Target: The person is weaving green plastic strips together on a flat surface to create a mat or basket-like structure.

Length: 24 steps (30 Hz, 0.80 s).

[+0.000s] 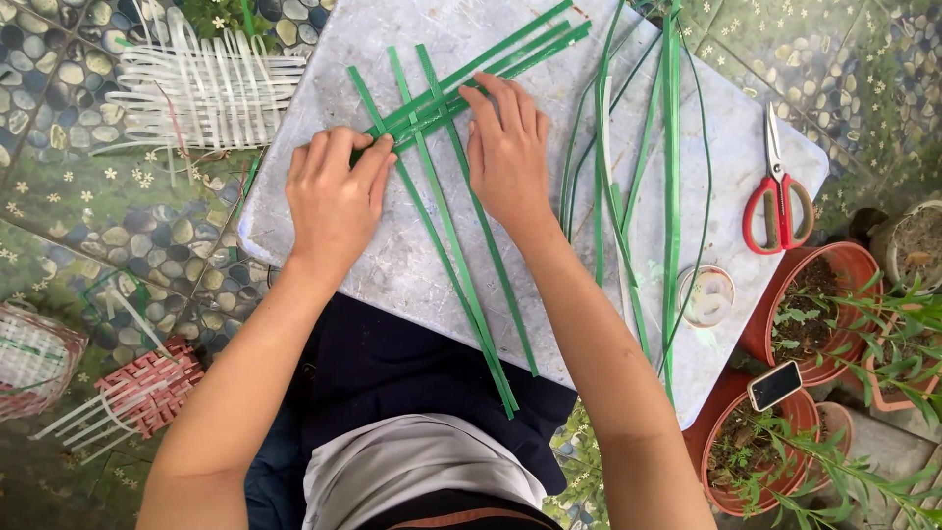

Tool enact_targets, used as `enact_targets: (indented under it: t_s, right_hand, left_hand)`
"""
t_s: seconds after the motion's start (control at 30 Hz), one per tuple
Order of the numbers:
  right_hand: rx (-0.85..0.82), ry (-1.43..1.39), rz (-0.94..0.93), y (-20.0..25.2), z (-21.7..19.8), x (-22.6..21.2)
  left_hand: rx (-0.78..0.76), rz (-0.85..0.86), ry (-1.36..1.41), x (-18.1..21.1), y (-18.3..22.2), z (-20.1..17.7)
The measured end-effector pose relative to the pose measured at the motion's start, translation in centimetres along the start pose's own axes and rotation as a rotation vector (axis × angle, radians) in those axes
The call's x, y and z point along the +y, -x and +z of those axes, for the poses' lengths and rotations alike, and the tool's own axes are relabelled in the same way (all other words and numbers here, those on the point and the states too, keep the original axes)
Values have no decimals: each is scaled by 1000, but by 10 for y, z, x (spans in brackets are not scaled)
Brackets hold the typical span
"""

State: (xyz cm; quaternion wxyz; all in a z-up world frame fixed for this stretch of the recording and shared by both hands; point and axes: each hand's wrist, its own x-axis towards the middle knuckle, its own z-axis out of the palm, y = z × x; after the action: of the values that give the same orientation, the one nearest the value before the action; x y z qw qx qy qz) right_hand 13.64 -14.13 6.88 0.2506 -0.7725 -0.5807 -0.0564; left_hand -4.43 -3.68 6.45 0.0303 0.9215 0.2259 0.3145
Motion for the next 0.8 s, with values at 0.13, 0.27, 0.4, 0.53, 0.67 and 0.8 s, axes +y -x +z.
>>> enact_targets:
  t_s: [0.13,0.27,0.4,0.53,0.67,0.8]
  right_hand:
    - [36,-4,18,1,3,2]
    - [100,-29,-22,3,4,5]
    - [347,-250,54,15,-11,-6]
    - [473,-368,74,53,-60,-27]
    - [400,-217,272,117,-97,-18]
    - [255,-34,456,167,-109,-5]
  left_hand:
    - [-21,-50,0,9,-4,2]
    - [-22,-36,18,12,-7,-2]
    - [-50,-43,48,15,-8,-4]
    - [13,-25,75,11,-8,2]
    - [65,-36,106,12,-7,1]
    - [116,-28,114,12,-8,4]
